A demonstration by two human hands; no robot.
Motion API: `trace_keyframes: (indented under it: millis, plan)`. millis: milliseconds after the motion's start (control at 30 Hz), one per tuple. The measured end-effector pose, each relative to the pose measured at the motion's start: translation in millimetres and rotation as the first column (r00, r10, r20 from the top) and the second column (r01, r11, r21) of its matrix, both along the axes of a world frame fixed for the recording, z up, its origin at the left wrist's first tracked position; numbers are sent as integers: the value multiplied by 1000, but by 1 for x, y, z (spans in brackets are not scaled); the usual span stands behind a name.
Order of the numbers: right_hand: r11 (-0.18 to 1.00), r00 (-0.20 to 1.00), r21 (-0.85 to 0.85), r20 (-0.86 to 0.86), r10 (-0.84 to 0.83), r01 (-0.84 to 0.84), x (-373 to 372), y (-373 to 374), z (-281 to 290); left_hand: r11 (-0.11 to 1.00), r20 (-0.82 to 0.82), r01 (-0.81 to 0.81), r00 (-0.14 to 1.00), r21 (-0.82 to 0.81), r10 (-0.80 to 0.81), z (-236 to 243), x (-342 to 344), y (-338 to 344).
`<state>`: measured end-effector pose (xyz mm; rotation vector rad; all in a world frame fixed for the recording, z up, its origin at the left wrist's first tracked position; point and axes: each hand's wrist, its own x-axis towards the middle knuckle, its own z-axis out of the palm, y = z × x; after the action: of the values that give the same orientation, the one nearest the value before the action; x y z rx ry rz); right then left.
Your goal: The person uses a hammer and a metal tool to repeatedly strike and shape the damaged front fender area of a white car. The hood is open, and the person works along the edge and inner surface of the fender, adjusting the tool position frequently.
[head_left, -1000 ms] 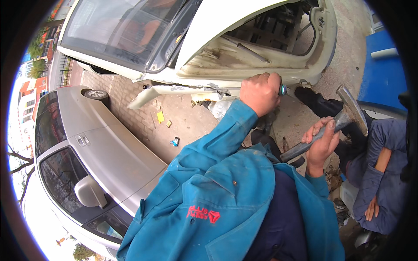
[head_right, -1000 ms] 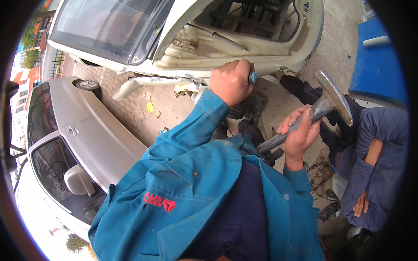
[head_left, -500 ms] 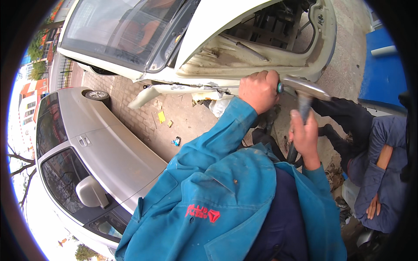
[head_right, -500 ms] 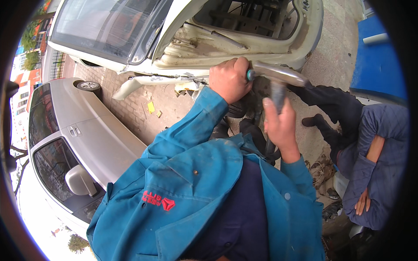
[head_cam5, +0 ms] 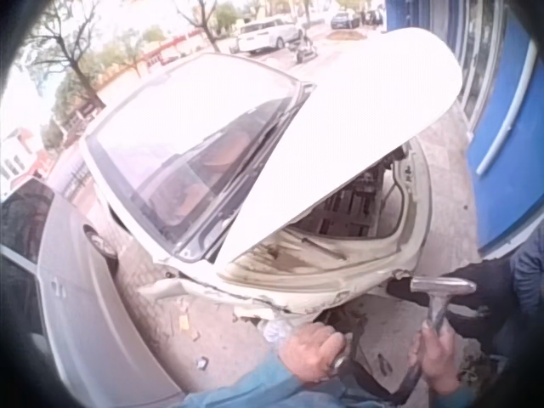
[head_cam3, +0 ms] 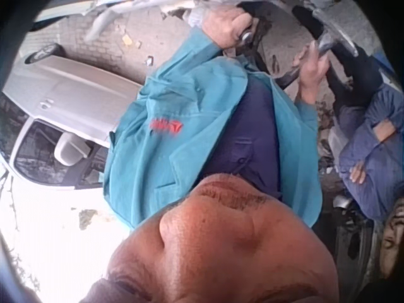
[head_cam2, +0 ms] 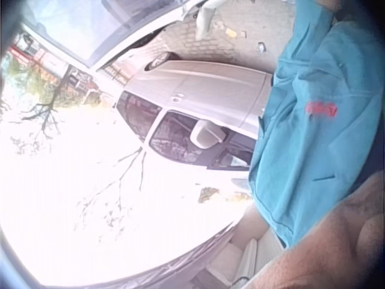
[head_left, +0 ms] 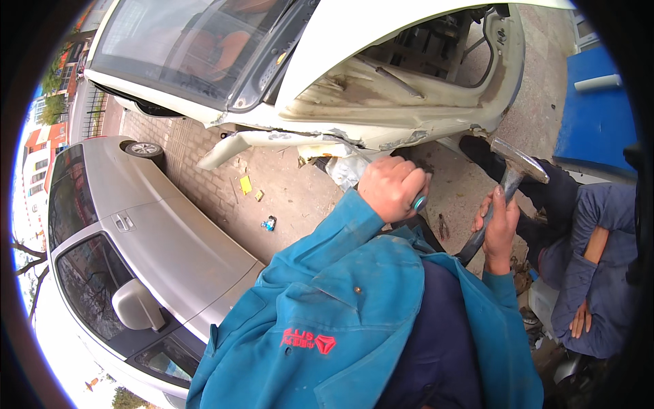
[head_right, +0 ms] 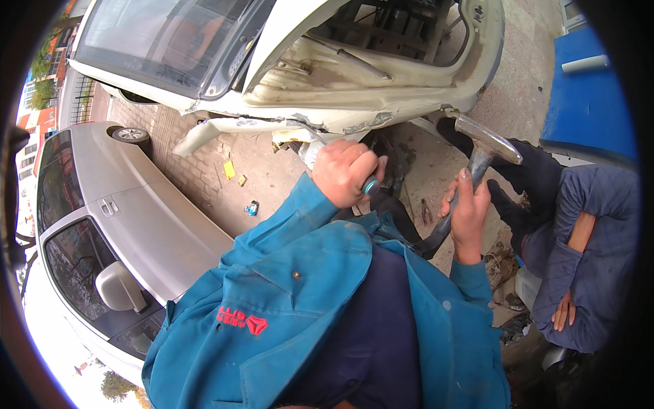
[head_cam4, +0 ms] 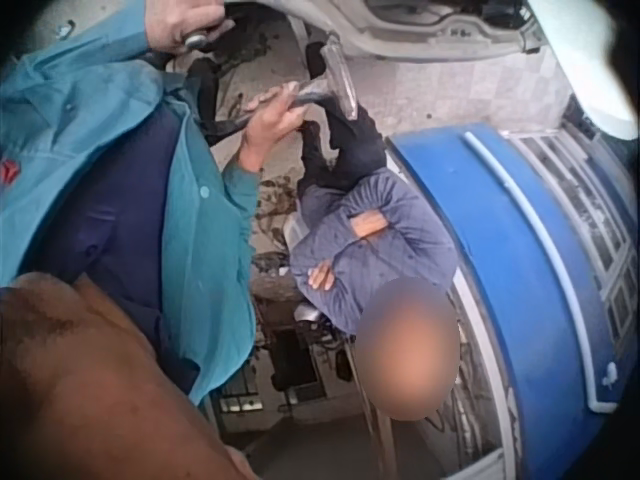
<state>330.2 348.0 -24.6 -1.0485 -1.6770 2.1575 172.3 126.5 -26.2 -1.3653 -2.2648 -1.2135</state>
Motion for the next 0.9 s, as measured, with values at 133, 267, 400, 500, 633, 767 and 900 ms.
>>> trace_keyframes:
  millis: [133, 267, 400, 500, 633, 767, 900]
  plan:
    - [994, 999, -104, 48, -18, 23, 1, -15, -13, 992, -32, -1, 999, 123, 5, 10, 16, -42]
    - [997, 997, -73, 78, 22, -16, 0, -16, -17, 992, -15, -44, 999, 117, 46, 15, 11, -38]
    - [998, 995, -60, 96, 25, -20, 0, -10, -16, 998, 76, -58, 995, -31, 60, 10, -13, 1]
    - [998, 995, -59, 97, 14, -8, 2, -7, -13, 971, 141, -62, 985, -230, 97, 1, -31, 31]
    - [994, 998, -107, 68, -2, 10, 6, -5, -8, 892, 112, -122, 976, -434, 188, -12, -50, 56]
    - [997, 999, -70, 28, 36, -34, 10, -6, -1, 910, 55, -124, 986, -397, 158, -23, -43, 54]
    - [991, 993, -72, -7, 115, -115, 10, -11, 2, 927, 28, -131, 988, -351, 150, -29, -32, 50]
